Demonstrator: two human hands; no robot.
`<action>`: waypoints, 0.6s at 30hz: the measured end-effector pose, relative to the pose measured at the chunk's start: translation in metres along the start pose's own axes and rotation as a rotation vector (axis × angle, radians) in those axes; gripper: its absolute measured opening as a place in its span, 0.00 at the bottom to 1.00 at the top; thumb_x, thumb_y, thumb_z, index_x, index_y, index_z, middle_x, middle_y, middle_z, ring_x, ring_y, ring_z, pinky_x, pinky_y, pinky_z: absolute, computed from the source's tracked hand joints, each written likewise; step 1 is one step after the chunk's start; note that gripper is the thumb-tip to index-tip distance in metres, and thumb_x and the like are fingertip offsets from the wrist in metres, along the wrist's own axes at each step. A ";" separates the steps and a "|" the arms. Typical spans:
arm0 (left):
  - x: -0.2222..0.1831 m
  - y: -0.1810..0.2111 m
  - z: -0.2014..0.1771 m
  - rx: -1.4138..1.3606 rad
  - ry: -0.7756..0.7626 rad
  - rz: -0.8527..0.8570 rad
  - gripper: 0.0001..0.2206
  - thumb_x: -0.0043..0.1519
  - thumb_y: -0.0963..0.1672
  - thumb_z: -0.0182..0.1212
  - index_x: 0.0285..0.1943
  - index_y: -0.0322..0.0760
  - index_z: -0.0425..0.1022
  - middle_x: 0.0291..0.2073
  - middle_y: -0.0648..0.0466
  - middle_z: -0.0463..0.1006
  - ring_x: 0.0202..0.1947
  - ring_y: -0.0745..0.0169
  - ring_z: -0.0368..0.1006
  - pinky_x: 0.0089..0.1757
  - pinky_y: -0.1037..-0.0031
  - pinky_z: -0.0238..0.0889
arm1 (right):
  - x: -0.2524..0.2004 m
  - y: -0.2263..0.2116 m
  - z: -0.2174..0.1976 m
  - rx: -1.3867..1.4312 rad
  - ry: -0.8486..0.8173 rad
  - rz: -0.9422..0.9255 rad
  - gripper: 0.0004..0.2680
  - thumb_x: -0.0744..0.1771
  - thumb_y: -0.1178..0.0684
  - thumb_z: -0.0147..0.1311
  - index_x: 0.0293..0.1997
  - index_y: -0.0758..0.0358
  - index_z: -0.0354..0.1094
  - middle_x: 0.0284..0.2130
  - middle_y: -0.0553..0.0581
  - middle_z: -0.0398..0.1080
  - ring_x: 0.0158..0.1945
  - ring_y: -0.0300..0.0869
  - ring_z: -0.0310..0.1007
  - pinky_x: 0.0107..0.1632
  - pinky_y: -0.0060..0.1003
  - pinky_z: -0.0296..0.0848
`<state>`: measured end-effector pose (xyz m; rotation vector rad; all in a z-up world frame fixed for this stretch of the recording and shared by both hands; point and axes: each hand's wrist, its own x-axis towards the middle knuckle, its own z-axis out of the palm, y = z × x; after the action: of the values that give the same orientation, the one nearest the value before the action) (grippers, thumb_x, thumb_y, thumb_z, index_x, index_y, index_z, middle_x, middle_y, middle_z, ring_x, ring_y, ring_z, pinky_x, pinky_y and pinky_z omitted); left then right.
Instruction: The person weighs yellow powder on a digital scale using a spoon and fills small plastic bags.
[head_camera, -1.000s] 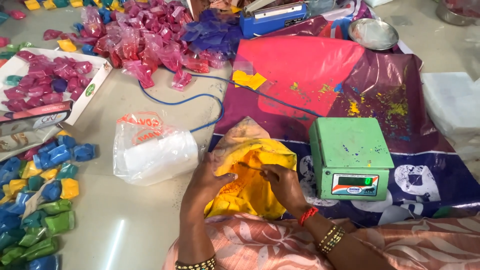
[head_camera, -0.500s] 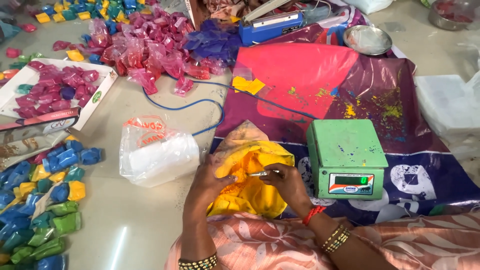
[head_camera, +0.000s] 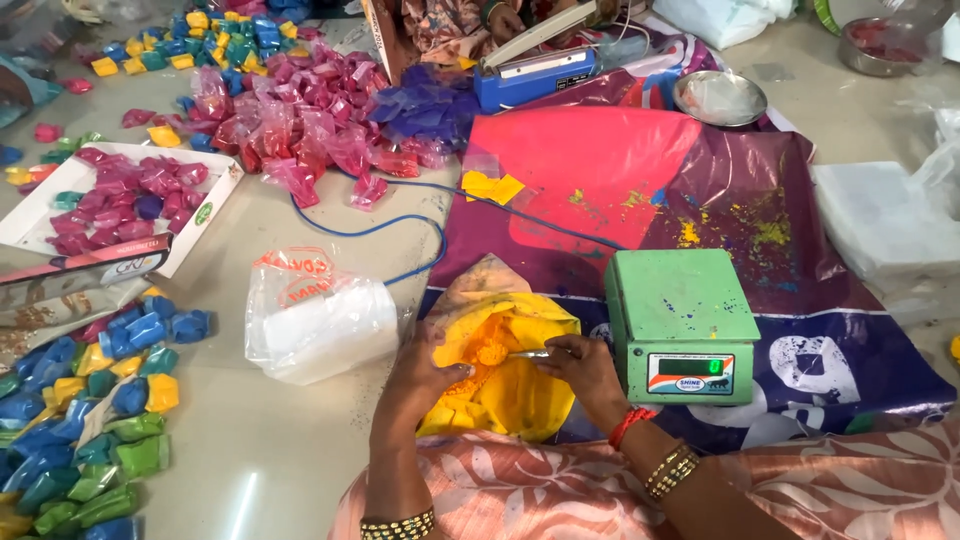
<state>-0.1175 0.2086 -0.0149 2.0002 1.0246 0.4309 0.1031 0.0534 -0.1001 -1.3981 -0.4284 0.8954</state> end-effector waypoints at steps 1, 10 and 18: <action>0.000 -0.001 0.001 0.000 0.001 0.000 0.33 0.47 0.45 0.78 0.59 0.36 0.62 0.55 0.44 0.74 0.61 0.46 0.68 0.58 0.62 0.61 | -0.003 -0.004 0.001 -0.001 -0.001 0.000 0.08 0.67 0.64 0.53 0.47 0.83 0.71 0.38 0.66 0.76 0.41 0.47 0.81 0.46 0.37 0.83; 0.006 -0.015 0.013 -0.071 0.008 0.095 0.31 0.44 0.43 0.79 0.53 0.38 0.63 0.50 0.47 0.73 0.57 0.47 0.70 0.56 0.62 0.63 | -0.018 -0.051 -0.010 0.123 -0.008 -0.030 0.07 0.68 0.64 0.50 0.46 0.81 0.70 0.39 0.63 0.75 0.42 0.48 0.81 0.48 0.38 0.83; 0.011 -0.016 0.027 0.117 -0.041 0.145 0.34 0.44 0.44 0.79 0.57 0.39 0.62 0.55 0.45 0.66 0.63 0.41 0.57 0.60 0.60 0.54 | -0.038 -0.141 -0.013 0.067 -0.056 -0.134 0.06 0.69 0.63 0.50 0.46 0.78 0.71 0.38 0.63 0.76 0.42 0.48 0.82 0.49 0.40 0.82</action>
<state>-0.1029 0.2083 -0.0446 2.1880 0.9009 0.4140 0.1294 0.0269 0.0418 -1.2702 -0.5240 0.8339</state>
